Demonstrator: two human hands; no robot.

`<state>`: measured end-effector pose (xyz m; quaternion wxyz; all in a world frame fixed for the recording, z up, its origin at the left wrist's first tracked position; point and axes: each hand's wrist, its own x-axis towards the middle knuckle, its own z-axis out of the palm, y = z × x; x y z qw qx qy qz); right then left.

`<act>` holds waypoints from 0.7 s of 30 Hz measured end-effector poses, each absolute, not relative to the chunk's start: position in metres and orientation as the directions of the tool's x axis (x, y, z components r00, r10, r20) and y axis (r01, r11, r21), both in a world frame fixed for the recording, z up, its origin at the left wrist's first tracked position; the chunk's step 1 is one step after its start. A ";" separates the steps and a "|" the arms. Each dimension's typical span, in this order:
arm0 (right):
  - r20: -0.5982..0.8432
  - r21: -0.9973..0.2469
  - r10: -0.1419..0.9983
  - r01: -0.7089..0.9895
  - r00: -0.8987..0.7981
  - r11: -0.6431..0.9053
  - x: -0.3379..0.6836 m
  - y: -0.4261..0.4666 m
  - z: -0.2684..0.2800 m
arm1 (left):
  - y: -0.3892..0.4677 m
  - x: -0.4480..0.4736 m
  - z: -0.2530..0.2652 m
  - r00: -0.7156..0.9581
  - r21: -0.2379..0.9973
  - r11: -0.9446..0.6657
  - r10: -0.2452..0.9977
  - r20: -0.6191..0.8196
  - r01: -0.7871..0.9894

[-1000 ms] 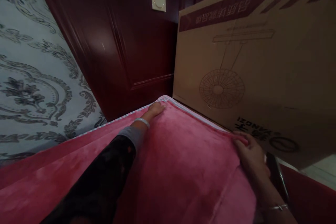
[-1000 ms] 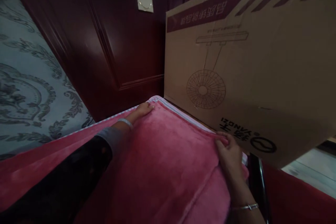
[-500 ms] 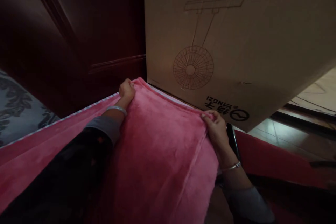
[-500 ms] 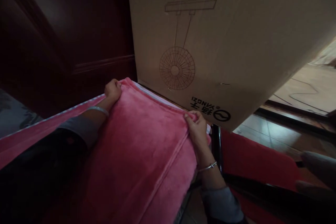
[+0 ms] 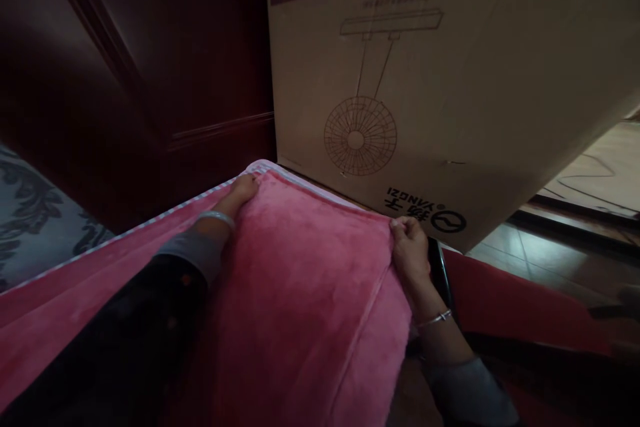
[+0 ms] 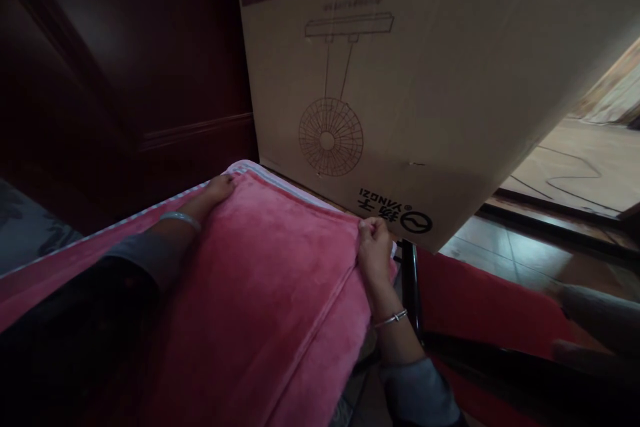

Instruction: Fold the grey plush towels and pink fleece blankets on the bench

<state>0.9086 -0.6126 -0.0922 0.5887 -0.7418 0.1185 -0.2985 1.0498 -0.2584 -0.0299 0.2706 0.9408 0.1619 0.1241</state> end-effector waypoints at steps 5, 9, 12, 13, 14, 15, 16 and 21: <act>0.290 -0.926 -0.506 0.105 0.813 -0.363 0.907 -0.611 -0.090 | -0.259 1.038 -0.021 0.947 0.432 -0.880 0.286 0.149 0.198; 0.296 -0.923 -0.490 0.114 0.820 -0.367 0.907 -0.612 -0.092 | -0.270 1.004 -0.011 0.957 0.329 -0.935 0.206 0.202 0.132; 0.266 -0.928 -0.502 0.076 0.823 -0.366 0.906 -0.612 -0.092 | -0.288 0.961 -0.011 0.993 0.231 -0.972 -0.008 0.121 -0.036; 0.257 -0.928 -0.509 0.062 0.822 -0.368 0.906 -0.612 -0.091 | -0.293 0.943 -0.013 0.994 0.223 -0.970 -0.086 0.068 -0.099; 0.249 -0.927 -0.512 0.047 0.822 -0.373 0.905 -0.612 -0.090 | -0.298 0.923 -0.014 0.987 0.232 -0.960 -0.161 0.017 -0.160; 0.239 -0.925 -0.515 0.032 0.823 -0.378 0.903 -0.611 -0.088 | -0.302 0.901 -0.015 0.973 0.254 -0.943 -0.228 -0.022 -0.215; 0.228 -0.924 -0.517 0.015 0.825 -0.383 0.901 -0.611 -0.086 | -0.304 0.877 -0.015 0.955 0.278 -0.923 -0.291 -0.048 -0.267; 0.184 -0.919 -0.486 -0.027 0.854 -0.394 0.894 -0.612 -0.081 | -0.293 0.732 0.002 0.900 0.314 -0.859 -0.435 -0.032 -0.404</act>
